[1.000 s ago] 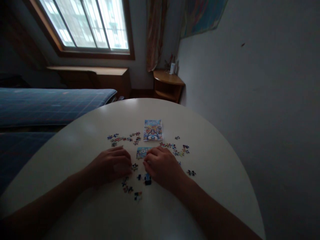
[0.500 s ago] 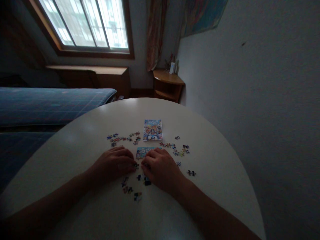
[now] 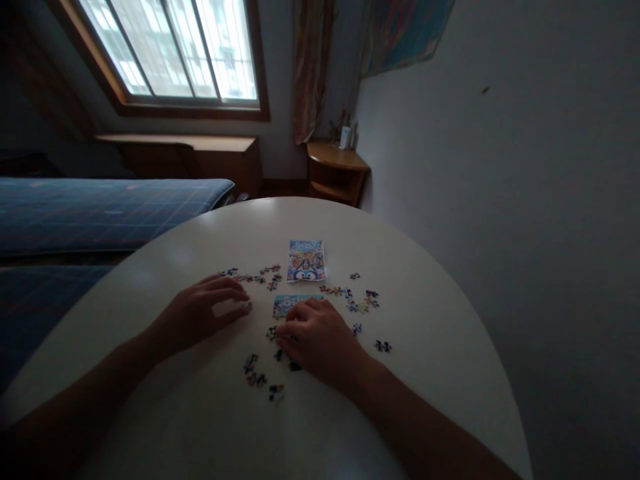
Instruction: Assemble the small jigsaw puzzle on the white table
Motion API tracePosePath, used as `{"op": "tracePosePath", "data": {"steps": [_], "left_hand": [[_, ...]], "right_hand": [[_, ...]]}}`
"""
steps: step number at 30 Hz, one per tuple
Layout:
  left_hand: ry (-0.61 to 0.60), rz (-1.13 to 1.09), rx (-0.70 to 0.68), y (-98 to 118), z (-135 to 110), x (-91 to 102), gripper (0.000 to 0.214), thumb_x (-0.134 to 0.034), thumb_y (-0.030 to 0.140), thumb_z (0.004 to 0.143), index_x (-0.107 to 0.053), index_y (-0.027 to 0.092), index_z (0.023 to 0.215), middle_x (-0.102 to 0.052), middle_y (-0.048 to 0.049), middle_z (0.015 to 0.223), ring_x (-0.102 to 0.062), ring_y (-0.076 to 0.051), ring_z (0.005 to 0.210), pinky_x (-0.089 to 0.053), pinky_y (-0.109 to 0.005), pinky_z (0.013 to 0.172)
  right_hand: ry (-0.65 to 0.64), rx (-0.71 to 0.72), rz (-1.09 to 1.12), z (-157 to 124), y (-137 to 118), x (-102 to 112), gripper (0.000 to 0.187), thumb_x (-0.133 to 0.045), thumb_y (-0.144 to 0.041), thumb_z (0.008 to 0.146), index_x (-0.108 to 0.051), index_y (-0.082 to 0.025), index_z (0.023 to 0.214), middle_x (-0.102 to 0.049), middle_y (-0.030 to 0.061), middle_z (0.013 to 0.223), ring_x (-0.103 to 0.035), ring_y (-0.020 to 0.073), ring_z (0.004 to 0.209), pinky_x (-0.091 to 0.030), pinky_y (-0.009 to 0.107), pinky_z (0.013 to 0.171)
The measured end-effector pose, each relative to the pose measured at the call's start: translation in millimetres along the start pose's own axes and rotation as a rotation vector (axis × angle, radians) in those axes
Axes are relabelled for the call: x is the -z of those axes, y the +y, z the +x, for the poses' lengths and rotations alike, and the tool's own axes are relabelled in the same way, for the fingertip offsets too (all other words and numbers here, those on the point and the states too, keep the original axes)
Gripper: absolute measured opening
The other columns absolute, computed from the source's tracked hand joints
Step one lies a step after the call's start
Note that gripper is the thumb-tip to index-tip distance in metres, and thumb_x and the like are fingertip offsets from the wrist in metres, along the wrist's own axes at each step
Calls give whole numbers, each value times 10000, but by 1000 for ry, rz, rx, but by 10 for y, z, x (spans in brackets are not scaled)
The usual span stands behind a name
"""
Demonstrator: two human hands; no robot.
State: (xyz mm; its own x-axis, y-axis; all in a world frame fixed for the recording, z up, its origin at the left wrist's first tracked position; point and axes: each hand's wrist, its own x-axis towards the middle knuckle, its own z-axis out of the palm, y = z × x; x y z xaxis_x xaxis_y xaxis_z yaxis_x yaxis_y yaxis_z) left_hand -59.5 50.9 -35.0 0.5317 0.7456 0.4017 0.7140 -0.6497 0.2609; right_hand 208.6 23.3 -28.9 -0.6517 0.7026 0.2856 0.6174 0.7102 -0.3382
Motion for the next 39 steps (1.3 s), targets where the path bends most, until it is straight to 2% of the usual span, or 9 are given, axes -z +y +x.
{"op": "tracePosePath", "data": {"steps": [5,11,13,20,27,32,35,39], "left_hand": [[-49,26,45,-121,-30,42,221,-663,439,866,-710,240,949,-694,-47,1038,-634,-227,992,-537,-387,871],[62,57,107,-177,10,-76,289,-595,387,925,-659,214,1148,-677,-88,1166,-602,-255,1078,-523,-451,932],[62,66,121,-217,40,-125,281,-546,352,957,-655,198,1165,-668,-91,1204,-583,-259,1117,-510,-466,964],[3,35,-11,-206,135,-240,336,-425,257,1005,-601,220,1289,-647,-54,1293,-554,-222,1197,-470,-464,1035],[-3,29,-31,-206,142,-241,298,-432,250,1009,-666,232,1192,-693,-43,1214,-590,-215,1143,-479,-446,1006],[58,-25,5,-251,101,-92,193,-540,264,947,-683,218,1068,-706,-62,1111,-620,-219,1039,-509,-427,932],[-38,-72,-46,-245,46,11,134,-586,286,923,-694,218,964,-699,-58,1021,-627,-205,977,-500,-386,907],[-132,-97,-81,-217,15,42,113,-645,298,891,-702,238,968,-681,-38,1009,-624,-187,943,-465,-363,929]], "right_hand": [[17,51,-11,-19,35,-13,107,-635,-286,915,-739,-264,910,-702,16,948,-600,180,899,-399,366,890],[32,66,-9,-19,46,-32,80,-648,-277,908,-722,-255,886,-702,9,956,-603,182,923,-384,366,903],[43,66,-3,-13,45,-32,65,-658,-269,901,-715,-250,877,-704,3,953,-605,180,922,-382,363,903],[47,65,-14,-14,39,-31,85,-643,-272,912,-710,-246,868,-707,0,943,-609,172,910,-372,356,895],[42,77,-1,-20,37,-19,65,-663,-276,896,-716,-252,867,-709,4,959,-603,181,903,-364,355,878],[36,79,6,-17,32,-4,76,-646,-271,906,-707,-238,873,-706,4,949,-604,181,901,-365,358,880],[31,78,13,-11,27,-1,88,-626,-264,916,-697,-227,880,-707,12,951,-605,185,908,-372,360,888],[21,65,24,-13,29,-5,77,-631,-262,914,-694,-223,892,-707,12,952,-605,183,921,-370,359,903]]}}
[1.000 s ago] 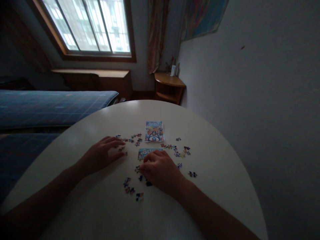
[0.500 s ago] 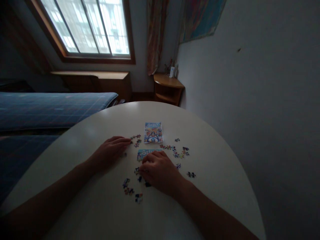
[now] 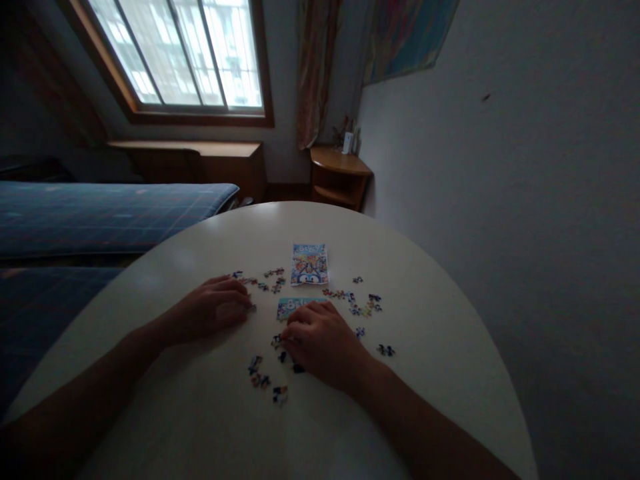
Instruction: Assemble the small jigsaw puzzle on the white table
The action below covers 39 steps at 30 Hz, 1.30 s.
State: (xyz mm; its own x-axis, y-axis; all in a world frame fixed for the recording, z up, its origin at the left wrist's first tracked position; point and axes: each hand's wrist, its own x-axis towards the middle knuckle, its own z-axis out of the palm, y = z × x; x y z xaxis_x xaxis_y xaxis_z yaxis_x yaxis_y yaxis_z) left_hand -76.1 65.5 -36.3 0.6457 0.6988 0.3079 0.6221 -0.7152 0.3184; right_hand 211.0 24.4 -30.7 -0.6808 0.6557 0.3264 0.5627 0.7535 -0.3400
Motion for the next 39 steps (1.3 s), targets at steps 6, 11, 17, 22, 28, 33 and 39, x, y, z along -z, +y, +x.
{"op": "tracePosePath", "data": {"steps": [6,11,17,22,28,33,39], "left_hand": [[5,-25,-19,-44,36,-88,142,-584,301,949,-711,243,925,-671,-23,984,-614,-167,904,-455,-331,887],[35,-29,-11,-27,32,-64,129,-594,310,948,-699,237,963,-673,-32,992,-610,-182,936,-453,-350,902],[14,-86,-93,149,19,0,126,-691,333,863,-678,230,934,-673,-26,964,-611,-196,960,-398,-411,1017],[-119,-158,-163,402,19,-19,204,-760,358,794,-690,242,947,-656,-32,988,-584,-201,942,-428,-358,908],[-215,-209,-182,508,20,-47,157,-765,326,789,-696,252,910,-671,-14,905,-570,-196,901,-393,-336,877],[-235,-226,-163,503,15,-62,118,-752,258,792,-695,260,896,-683,4,892,-565,-191,903,-379,-328,880],[-243,-227,-119,559,29,-67,118,-744,232,785,-683,255,883,-669,18,879,-569,-184,908,-384,-322,894]], "right_hand": [[10,16,9,-11,28,-36,60,-648,-274,905,-689,-231,898,-700,-3,967,-602,176,925,-358,356,908],[-3,25,9,-17,-37,-26,72,-634,-271,913,-696,-239,929,-698,0,985,-599,175,949,-349,352,912],[-130,180,70,-55,-196,-18,153,-616,-378,917,-687,-280,1011,-682,-6,1068,-580,182,1033,-328,356,960],[-163,193,54,-73,-167,3,189,-640,-424,895,-695,-303,1029,-661,-9,1093,-557,190,1060,-333,363,967],[-207,204,77,-75,-146,109,170,-651,-406,889,-717,-286,990,-657,11,1047,-571,178,1022,-344,369,968],[-250,211,87,-77,-158,160,151,-676,-376,864,-729,-297,981,-658,4,1028,-569,177,1002,-348,373,949],[-258,227,92,-79,-161,167,145,-656,-387,874,-739,-298,953,-666,5,999,-554,183,996,-352,372,925]]}}
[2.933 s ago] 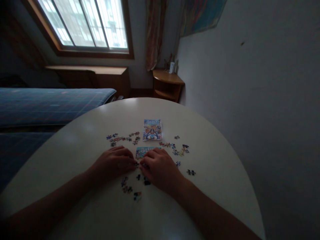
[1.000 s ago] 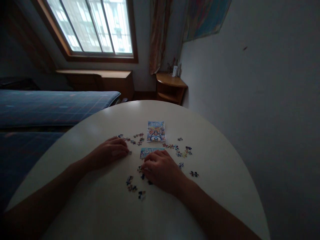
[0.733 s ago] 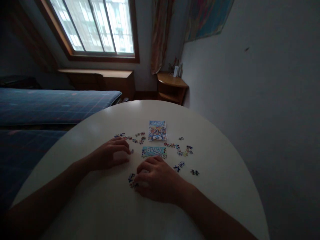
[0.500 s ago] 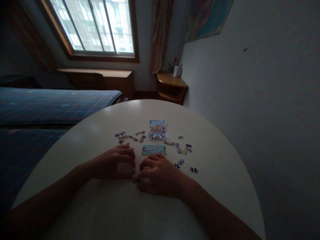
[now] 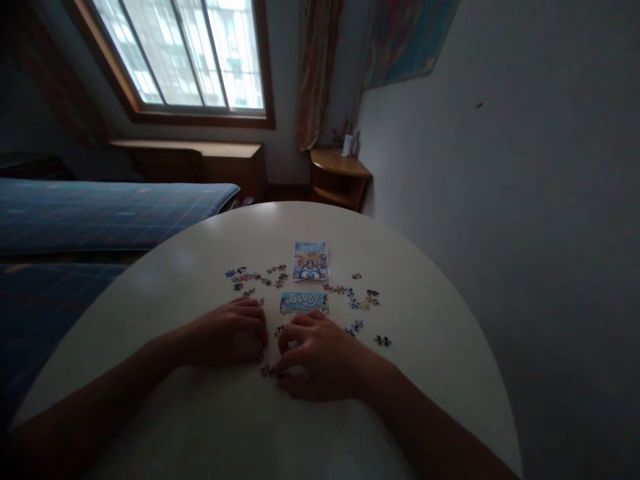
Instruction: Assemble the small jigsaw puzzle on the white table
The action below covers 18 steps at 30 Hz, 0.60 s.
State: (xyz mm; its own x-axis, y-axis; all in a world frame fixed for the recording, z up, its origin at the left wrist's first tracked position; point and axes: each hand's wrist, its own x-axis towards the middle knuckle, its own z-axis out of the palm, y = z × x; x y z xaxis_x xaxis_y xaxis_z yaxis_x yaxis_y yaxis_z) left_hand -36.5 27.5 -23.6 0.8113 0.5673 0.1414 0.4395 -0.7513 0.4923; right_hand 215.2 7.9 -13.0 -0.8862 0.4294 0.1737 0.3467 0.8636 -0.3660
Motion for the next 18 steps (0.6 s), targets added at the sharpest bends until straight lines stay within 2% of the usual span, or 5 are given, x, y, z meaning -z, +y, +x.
{"op": "tracePosePath", "data": {"steps": [10,18], "left_hand": [[57,4,7,-24,8,-36,120,-704,220,788,-642,233,891,-665,-2,911,-589,-179,910,-404,-324,917],[57,29,-21,-70,23,-69,91,-696,240,804,-631,226,867,-656,-10,904,-578,-182,889,-409,-328,889]], "right_hand": [[24,31,-14,-1,8,-57,141,-640,-369,883,-717,-262,936,-671,3,984,-563,168,956,-370,359,923],[-18,54,-28,10,-26,-34,145,-672,-385,862,-735,-262,908,-680,-6,942,-561,158,892,-373,350,887]]}}
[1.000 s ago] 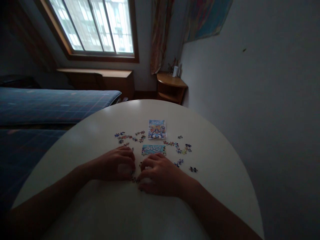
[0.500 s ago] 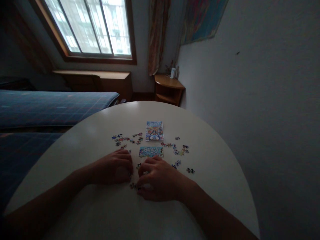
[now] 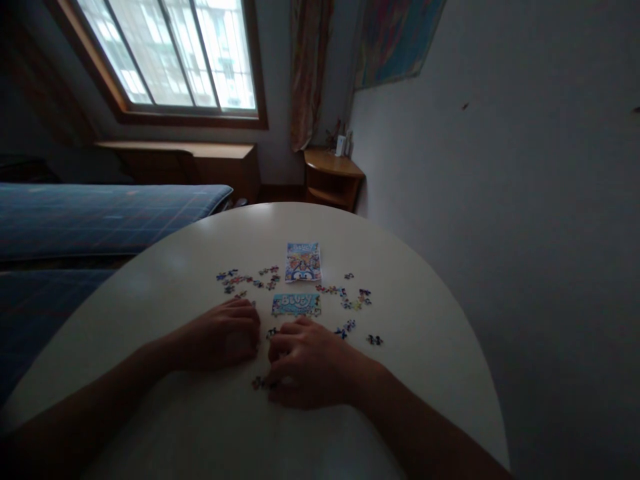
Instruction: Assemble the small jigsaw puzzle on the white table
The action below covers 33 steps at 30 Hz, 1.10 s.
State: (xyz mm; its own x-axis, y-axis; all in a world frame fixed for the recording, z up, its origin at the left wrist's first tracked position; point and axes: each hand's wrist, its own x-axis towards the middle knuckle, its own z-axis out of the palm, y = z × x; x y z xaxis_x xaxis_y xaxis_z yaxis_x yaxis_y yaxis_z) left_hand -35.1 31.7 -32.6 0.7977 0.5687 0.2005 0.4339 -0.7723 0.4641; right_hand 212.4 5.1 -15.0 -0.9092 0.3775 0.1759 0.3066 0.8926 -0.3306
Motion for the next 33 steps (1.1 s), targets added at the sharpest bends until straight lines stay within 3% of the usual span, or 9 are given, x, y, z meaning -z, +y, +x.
{"op": "tracePosePath", "data": {"steps": [11,18,27,33], "left_hand": [[9,-12,44,-14,-46,130,135,-708,226,790,-652,227,913,-648,-14,869,-585,-195,871,-435,-341,838],[-24,17,3,-45,-46,106,153,-705,264,833,-709,271,986,-663,-7,889,-583,-179,852,-419,-341,856],[-37,-5,-16,-31,-31,89,66,-724,279,839,-697,263,898,-686,1,940,-582,-180,920,-379,-322,901],[-20,-5,-21,2,21,-13,103,-765,318,811,-687,250,815,-681,8,863,-568,-182,892,-378,-308,864]], "right_hand": [[-23,32,45,-26,16,26,120,-688,-364,845,-747,-264,876,-677,-13,876,-539,152,833,-373,317,820],[-8,30,61,-23,11,35,118,-705,-359,830,-752,-253,852,-672,-7,842,-542,150,807,-385,311,793],[-43,24,47,-13,6,58,112,-705,-350,825,-752,-255,863,-671,-9,841,-544,145,801,-386,315,796],[-21,34,75,-26,17,30,122,-697,-361,829,-752,-256,860,-676,-7,820,-548,151,797,-384,314,787]]}}
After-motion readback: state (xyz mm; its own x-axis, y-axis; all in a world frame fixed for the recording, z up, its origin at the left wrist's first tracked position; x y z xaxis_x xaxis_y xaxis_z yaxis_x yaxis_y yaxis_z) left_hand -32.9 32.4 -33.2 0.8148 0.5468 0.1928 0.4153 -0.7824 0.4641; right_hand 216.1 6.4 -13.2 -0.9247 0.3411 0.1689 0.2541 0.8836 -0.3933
